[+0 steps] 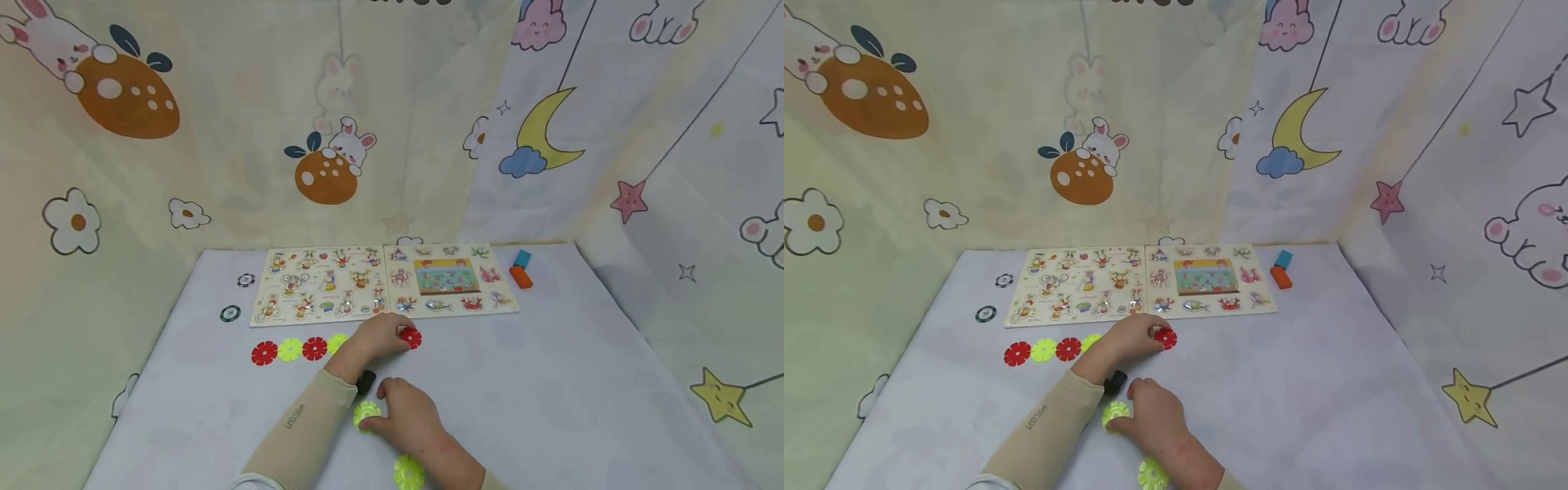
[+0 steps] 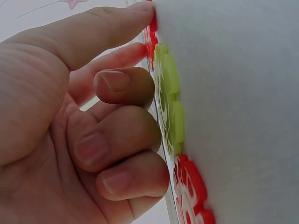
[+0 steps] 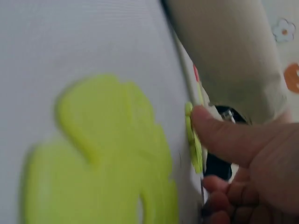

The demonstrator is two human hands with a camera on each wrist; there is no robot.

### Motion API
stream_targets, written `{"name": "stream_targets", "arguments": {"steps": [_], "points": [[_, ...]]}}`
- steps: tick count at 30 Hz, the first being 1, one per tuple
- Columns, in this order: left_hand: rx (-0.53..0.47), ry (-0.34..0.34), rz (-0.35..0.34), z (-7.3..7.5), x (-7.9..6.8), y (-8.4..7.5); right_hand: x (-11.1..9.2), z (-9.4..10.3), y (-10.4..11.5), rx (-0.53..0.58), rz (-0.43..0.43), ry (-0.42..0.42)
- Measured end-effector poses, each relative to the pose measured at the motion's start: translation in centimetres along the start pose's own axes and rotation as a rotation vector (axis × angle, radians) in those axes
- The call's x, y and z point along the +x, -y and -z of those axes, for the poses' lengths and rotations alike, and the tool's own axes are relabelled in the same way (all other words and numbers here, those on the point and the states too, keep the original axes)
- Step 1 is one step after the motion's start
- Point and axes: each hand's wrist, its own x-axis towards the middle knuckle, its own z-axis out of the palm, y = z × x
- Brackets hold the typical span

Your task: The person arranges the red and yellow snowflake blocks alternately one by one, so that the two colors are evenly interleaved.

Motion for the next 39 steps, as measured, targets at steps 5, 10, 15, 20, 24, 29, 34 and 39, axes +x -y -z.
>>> {"name": "stream_targets", "arguments": {"steps": [5, 10, 15, 20, 24, 29, 34, 39], "points": [[0.001, 0.002, -0.002, 0.1, 0.0, 0.0, 0.3, -0.3, 1.3, -0.007, -0.056, -0.005], [0.011, 0.005, -0.005, 0.1, 0.0, 0.0, 0.3, -0.3, 1.5, 0.12, -0.088, 0.101], [0.014, 0.007, -0.003, 0.1, 0.1, 0.1, 0.0, 0.9, 1.1, 0.269, -0.033, 0.188], [0.011, 0.008, 0.002, -0.1, 0.2, 0.1, 0.1, 4.5, -0.2, 0.448, -0.075, 0.22], [0.014, 0.009, 0.008, 0.0, 0.2, 0.0, 0.8, 7.1, -2.2, 0.535, -0.111, 0.16], [0.011, 0.014, 0.004, -0.1, 0.1, 0.0, 2.0, 8.7, -5.3, 0.489, -0.189, 0.005], [0.011, 0.018, 0.014, -0.2, 0.1, 0.1, 3.8, 9.3, -7.5, 0.357, -0.284, -0.117], [0.007, 0.01, 0.015, -0.1, 0.2, 0.1, 5.7, 8.8, -8.8, 0.268, -0.324, -0.175]]}}
